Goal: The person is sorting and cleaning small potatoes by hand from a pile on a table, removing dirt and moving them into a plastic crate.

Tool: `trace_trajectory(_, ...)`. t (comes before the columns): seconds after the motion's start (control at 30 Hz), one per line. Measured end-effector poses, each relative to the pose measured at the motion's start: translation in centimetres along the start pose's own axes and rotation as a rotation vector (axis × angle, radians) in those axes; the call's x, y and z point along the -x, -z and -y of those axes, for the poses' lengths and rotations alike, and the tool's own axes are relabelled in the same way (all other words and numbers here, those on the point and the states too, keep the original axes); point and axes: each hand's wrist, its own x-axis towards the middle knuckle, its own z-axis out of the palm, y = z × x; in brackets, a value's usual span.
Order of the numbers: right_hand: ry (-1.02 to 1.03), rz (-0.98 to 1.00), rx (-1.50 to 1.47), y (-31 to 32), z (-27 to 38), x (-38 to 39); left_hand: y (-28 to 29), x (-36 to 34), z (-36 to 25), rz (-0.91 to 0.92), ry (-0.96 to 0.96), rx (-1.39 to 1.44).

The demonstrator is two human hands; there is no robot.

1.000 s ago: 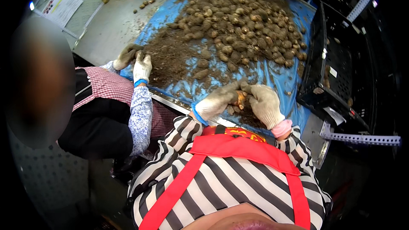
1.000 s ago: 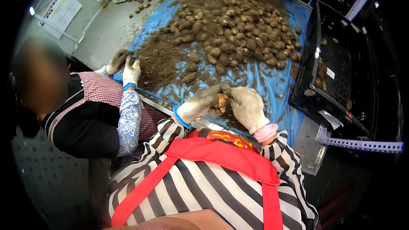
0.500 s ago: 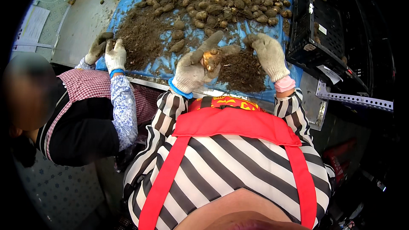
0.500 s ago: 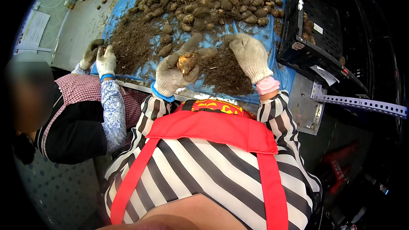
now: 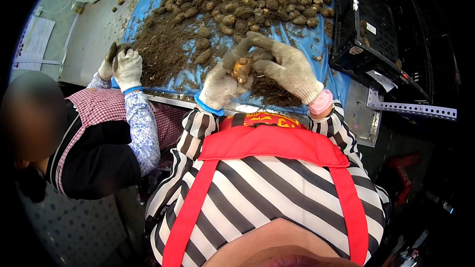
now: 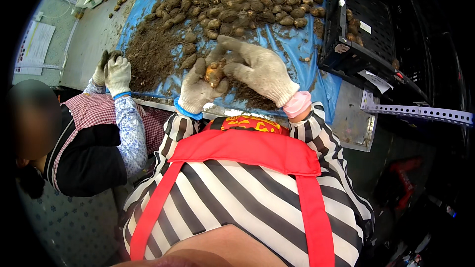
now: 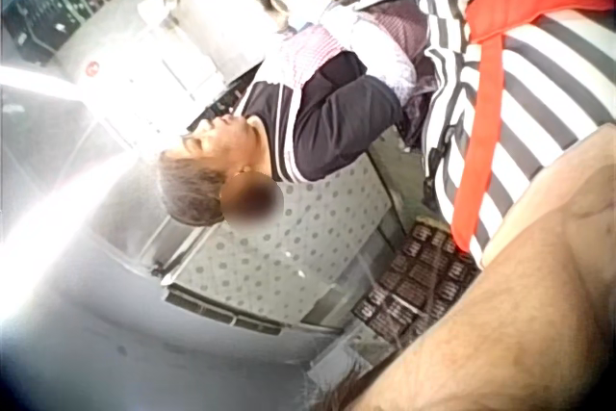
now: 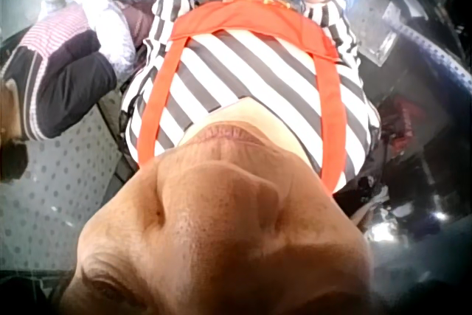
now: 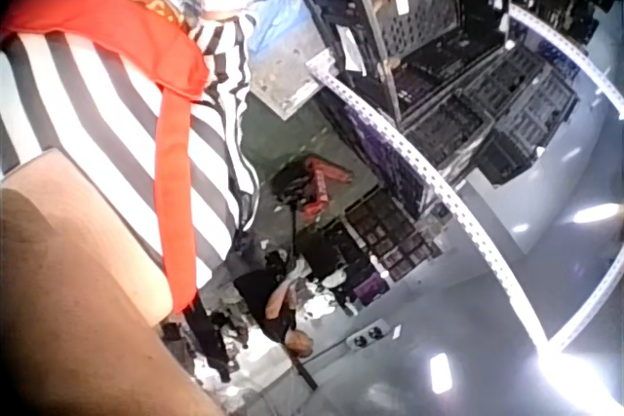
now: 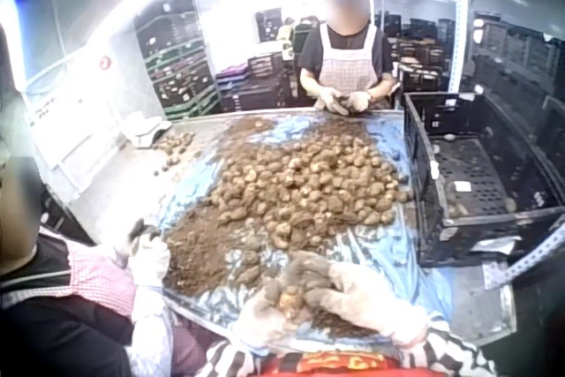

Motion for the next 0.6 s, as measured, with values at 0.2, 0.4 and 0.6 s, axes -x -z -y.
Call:
trace_trajectory(0.2, 0.177, -0.098, 0.413, -0.9, -1.5, -0.6, 2.4, -0.3, 1.1, 0.182, 0.027, 0.114)
trace_trajectory(0.4, -0.048, 0.005, 0.247, 0.9, -1.7, 0.1, -0.2, -0.5, 0.8, -0.017, -0.11, 0.182)
trace_trajectory(0.6, -0.094, 0.056, 0.386, 1.1, -1.7, -0.1, 0.6, -0.2, 0.2, 0.068, -0.191, -0.093)
